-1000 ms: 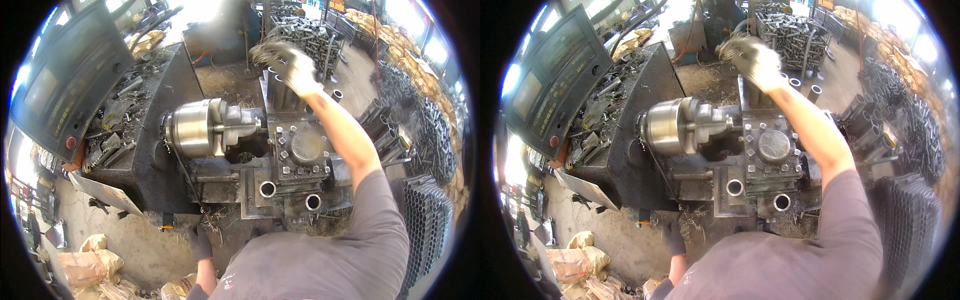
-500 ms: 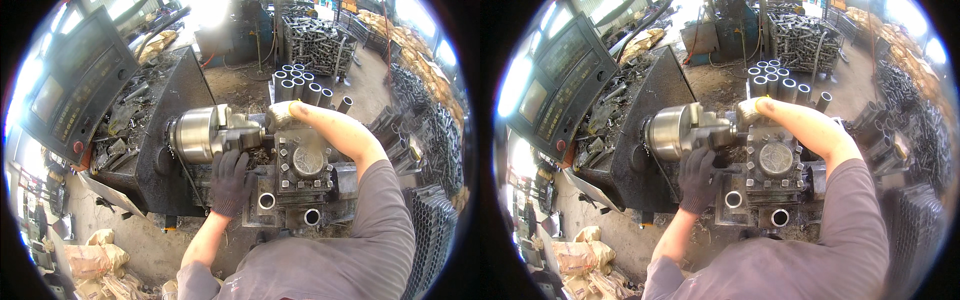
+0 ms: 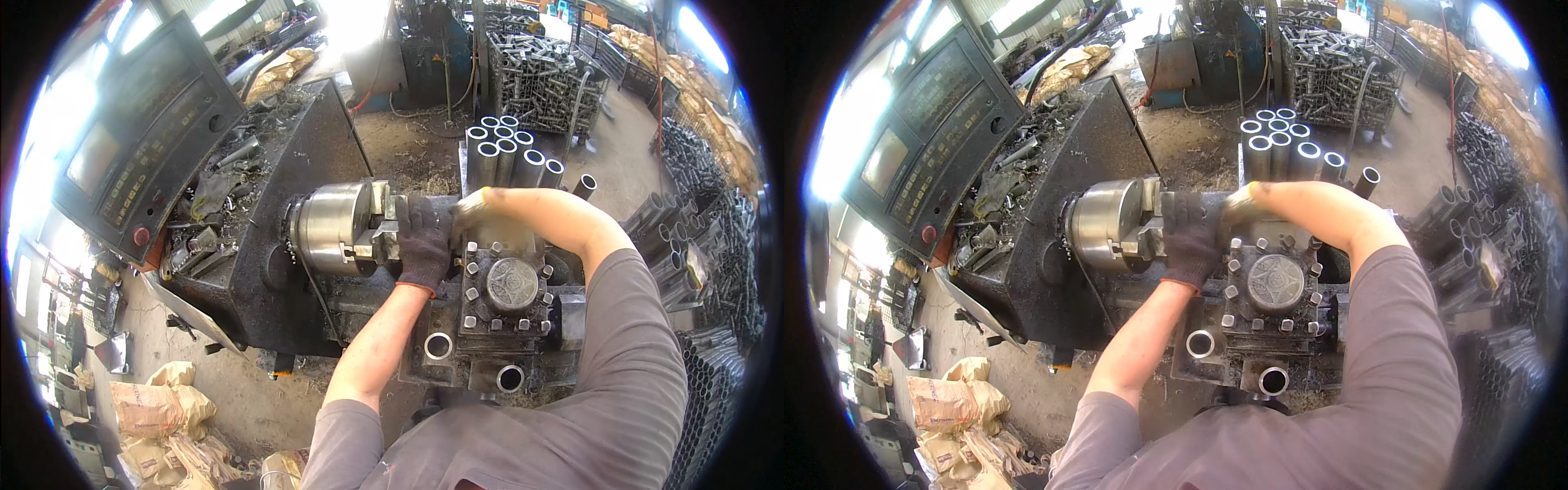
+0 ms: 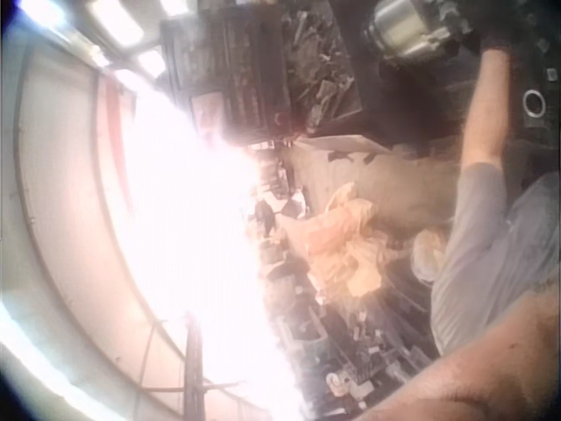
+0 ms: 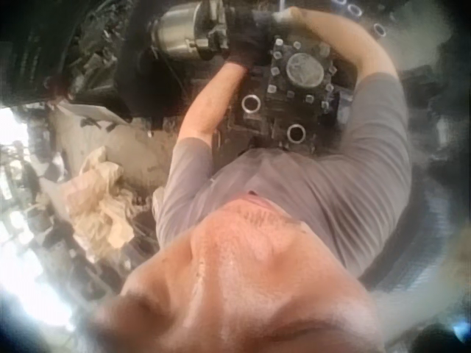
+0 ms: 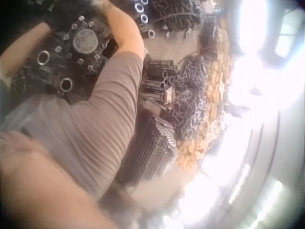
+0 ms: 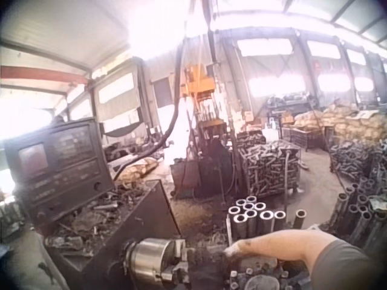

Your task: The person repeatedly loads hollow metal tubes into a lathe chuck, secures them, and removes them after machining. The person handles the tubes one at a time, placing them on the machine bed between cycles.

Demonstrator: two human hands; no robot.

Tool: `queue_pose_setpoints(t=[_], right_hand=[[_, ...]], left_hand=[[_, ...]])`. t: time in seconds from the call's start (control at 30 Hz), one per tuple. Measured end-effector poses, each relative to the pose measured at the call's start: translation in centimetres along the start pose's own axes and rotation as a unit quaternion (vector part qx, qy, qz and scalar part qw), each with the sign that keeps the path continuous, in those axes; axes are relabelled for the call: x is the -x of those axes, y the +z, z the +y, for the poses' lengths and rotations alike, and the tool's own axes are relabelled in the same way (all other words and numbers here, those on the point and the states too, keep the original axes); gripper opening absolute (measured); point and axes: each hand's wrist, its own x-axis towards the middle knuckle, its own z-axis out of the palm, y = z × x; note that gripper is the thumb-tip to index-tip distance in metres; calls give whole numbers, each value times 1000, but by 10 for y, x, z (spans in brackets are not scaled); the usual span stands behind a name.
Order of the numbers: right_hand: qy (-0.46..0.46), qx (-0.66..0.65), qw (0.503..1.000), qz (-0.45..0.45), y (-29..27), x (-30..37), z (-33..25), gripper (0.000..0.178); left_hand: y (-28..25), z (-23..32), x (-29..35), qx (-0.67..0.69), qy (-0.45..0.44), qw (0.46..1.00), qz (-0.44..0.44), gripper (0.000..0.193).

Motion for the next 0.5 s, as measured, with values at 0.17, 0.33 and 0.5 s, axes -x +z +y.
queue_pose_setpoints(t=[0.17,0.33,0.5], right_hand=[[39,-98,994,-13,12,31,23,39],[-88,370,925,-15,22,25,51,35],[-143,-111,975,132,35,-9,72,27]], left_hand=[[-8,-2,2,-19,10,1000,-17,38],[-5,-2,4,-21,11,999,-29,42],[-4,1,0,-78,9,992,-94,45]])
